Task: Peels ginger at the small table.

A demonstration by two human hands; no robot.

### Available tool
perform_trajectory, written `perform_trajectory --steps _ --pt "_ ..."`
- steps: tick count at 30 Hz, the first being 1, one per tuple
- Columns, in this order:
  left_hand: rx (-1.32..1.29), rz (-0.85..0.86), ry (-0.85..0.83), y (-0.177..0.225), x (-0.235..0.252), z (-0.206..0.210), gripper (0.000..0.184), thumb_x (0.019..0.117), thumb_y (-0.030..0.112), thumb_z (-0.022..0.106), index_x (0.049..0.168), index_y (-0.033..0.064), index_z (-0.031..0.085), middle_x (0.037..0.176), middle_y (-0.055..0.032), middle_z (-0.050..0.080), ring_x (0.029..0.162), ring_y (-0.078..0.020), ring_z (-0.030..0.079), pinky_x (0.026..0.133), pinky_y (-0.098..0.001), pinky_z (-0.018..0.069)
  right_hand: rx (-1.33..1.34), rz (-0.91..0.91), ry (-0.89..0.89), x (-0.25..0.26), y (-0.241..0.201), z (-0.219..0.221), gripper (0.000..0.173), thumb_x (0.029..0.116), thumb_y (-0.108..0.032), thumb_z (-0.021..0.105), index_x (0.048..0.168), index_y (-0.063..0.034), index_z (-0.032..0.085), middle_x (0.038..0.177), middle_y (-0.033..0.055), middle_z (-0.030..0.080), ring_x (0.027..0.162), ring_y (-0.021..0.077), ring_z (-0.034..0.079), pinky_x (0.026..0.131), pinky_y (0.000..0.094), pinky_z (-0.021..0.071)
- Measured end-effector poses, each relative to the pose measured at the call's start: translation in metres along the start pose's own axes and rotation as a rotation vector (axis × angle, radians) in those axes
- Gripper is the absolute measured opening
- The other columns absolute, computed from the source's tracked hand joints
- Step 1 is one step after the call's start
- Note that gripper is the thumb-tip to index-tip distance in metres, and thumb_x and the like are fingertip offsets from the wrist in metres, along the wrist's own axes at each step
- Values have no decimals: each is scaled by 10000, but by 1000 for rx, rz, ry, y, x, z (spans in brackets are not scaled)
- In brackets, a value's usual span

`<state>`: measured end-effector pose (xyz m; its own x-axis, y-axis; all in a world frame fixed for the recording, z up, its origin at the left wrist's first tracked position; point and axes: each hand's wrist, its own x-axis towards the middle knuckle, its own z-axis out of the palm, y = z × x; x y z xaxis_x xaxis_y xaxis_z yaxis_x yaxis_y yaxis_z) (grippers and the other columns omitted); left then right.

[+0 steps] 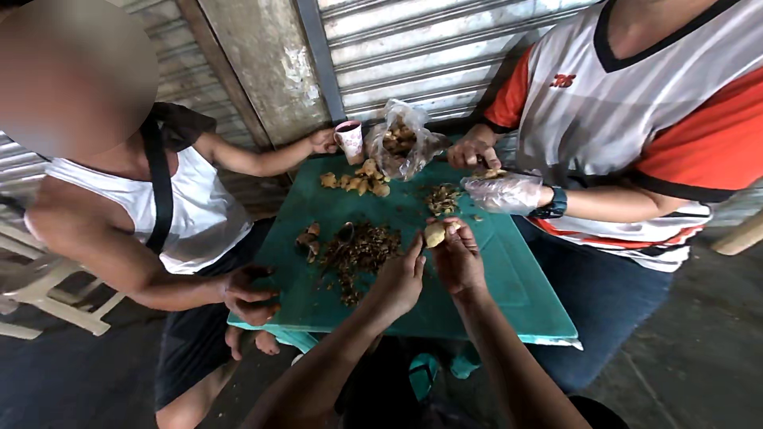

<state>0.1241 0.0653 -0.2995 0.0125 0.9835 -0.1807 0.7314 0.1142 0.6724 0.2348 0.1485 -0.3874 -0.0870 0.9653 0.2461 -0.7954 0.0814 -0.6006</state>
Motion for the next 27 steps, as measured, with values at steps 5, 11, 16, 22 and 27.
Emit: perform_trajectory --steps 5,11,16,22,27 --pt "-70 18 139 -2 8 6 503 1132 276 350 1624 182 312 1541 -100 513 1306 -291 593 1098 -497 452 -79 -41 63 -1 5 3 221 1036 -64 437 1094 -154 630 1134 52 709 958 155 700 829 310 595" --pt "-244 16 191 -3 12 16 478 1125 268 384 1602 225 375 1280 -117 679 1022 -230 685 910 -416 545 28 112 179 -3 1 3 220 1093 -149 381 1149 -161 593 1141 16 688 934 127 689 798 272 589" --pt "-792 -97 129 -14 11 15 460 1132 279 345 1590 283 381 625 17 359 429 -95 338 388 -244 318 233 260 221 0 -2 2 242 1106 -189 352 1122 -160 591 1004 26 709 786 106 699 701 227 596" --pt "-190 -28 52 -11 -4 -2 485 1136 290 329 1602 159 351 1378 -162 593 952 -231 619 857 -403 511 228 301 171 5 -3 1 332 1120 -270 271 1134 -177 590 977 9 690 705 72 651 614 199 551" --pt "-21 47 -40 -1 -13 -3 587 1129 302 358 1662 183 140 1372 -217 605 1089 -329 674 964 -497 529 191 235 144 1 -2 2 289 1111 -232 326 1149 -146 599 1004 25 698 844 111 702 744 257 602"
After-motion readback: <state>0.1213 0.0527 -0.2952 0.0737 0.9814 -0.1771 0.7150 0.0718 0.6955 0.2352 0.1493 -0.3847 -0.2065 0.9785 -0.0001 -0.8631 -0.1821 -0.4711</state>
